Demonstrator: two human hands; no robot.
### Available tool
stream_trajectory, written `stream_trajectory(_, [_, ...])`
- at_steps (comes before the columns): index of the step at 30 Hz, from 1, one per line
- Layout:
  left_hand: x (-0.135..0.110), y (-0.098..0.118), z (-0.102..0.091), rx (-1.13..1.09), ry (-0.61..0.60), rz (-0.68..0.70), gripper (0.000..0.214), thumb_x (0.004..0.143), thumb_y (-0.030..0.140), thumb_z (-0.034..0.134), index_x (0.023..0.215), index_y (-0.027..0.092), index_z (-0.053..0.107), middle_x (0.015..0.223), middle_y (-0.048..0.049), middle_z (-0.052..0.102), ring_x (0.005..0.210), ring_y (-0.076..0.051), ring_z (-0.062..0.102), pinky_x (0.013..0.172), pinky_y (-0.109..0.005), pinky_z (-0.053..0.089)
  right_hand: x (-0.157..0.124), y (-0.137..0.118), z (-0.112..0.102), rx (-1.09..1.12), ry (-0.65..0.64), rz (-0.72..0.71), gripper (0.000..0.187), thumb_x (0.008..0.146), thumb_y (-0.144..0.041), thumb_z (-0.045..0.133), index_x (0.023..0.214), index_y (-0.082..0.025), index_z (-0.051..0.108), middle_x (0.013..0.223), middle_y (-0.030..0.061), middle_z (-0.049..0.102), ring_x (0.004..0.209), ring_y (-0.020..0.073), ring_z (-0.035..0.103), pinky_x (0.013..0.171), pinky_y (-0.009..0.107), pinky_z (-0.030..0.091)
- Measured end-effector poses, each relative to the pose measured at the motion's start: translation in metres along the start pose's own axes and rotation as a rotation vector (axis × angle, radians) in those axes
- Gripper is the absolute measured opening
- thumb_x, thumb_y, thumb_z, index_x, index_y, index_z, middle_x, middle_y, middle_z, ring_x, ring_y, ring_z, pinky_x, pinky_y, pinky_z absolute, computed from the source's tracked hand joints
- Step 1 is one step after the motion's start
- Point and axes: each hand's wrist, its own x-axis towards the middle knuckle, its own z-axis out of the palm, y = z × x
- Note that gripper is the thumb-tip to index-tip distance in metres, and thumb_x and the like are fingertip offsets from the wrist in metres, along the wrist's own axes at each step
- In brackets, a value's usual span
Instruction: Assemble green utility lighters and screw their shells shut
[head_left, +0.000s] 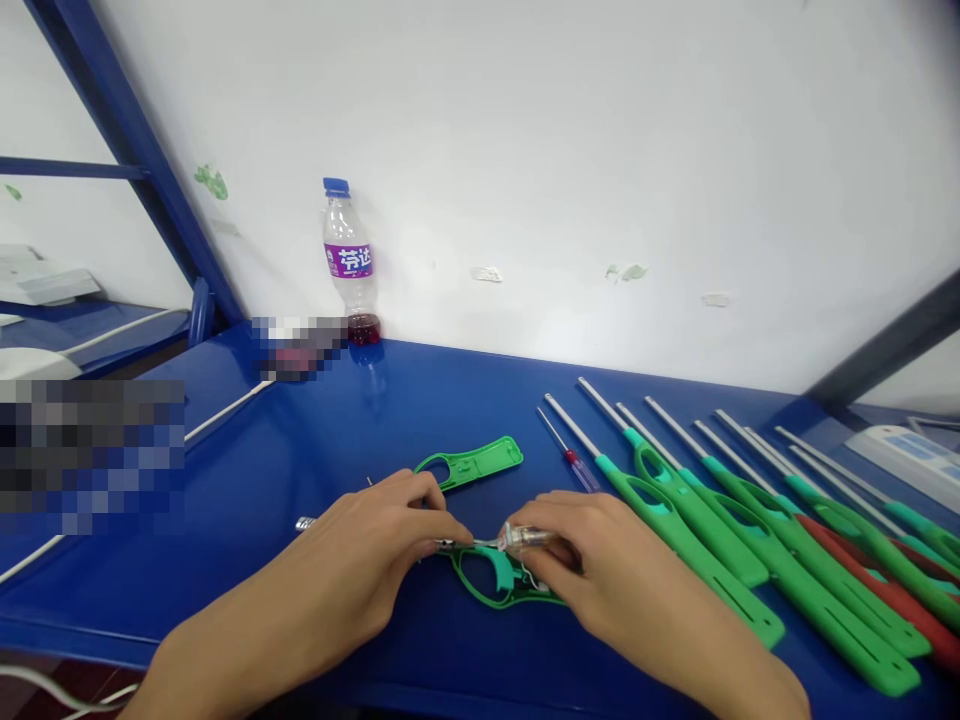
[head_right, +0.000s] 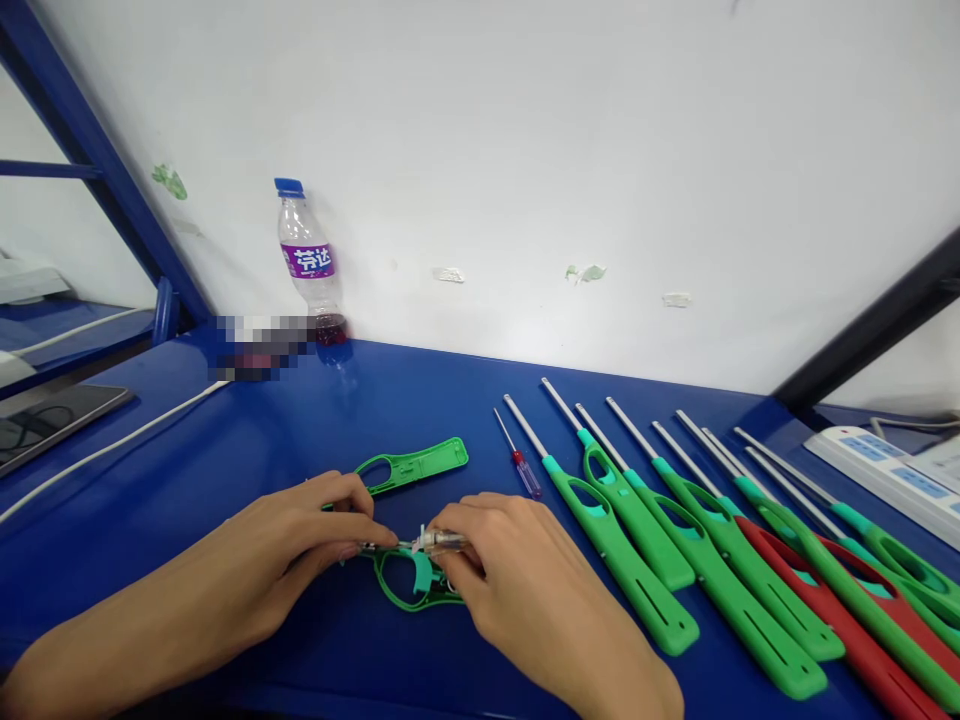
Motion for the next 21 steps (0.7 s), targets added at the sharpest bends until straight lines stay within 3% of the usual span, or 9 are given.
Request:
stream_trajectory(7, [0.001, 0.004, -0.003, 0.009, -0.011, -0.024, 0.048, 0.108, 0.007, 0.044, 0.125, 0.043, 0.072, 0.117, 0.0033, 0.064, 0.103, -0.018, 0.067, 0.083, -0.03, 0.044, -0.001, -0.003, -0.001, -0.001, 0.001, -0.009, 0.03, 0.107, -0.014, 0.057, 0.081, -0.025, 0.066, 0.08, -0.0046, 0.066, 0.071, 0.0156, 0.056, 0.064, 0.031, 0.035])
stream_trajectory(16, [0.0, 0.003, -0.001, 0.059, -0.001, 0.018, 0.055, 0.105, 0.001, 0.043, 0.122, 0.043, 0.073, 0.119, 0.0039, 0.066, 0.102, -0.018, 0.067, 0.082, -0.029, 0.043, -0.006, 0.0, -0.007, 0.017, 0.029, -0.05, 0.028, 0.106, -0.015, 0.057, 0.093, -0.025, 0.08, 0.081, 0.0, 0.072, 0.068, 0.0157, 0.061, 0.061, 0.029, 0.039])
stream_trajectory(21, [0.001, 0.013, -0.009, 0.076, -0.044, -0.015, 0.063, 0.098, -0.009, 0.045, 0.122, 0.042, 0.074, 0.12, 0.0043, 0.065, 0.103, -0.016, 0.068, 0.086, -0.028, 0.043, -0.007, 0.0, -0.01, 0.01, 0.067, -0.032, 0.03, 0.109, -0.022, 0.054, 0.089, -0.024, 0.077, 0.074, -0.0007, 0.067, 0.062, 0.0144, 0.053, 0.056, 0.028, 0.033])
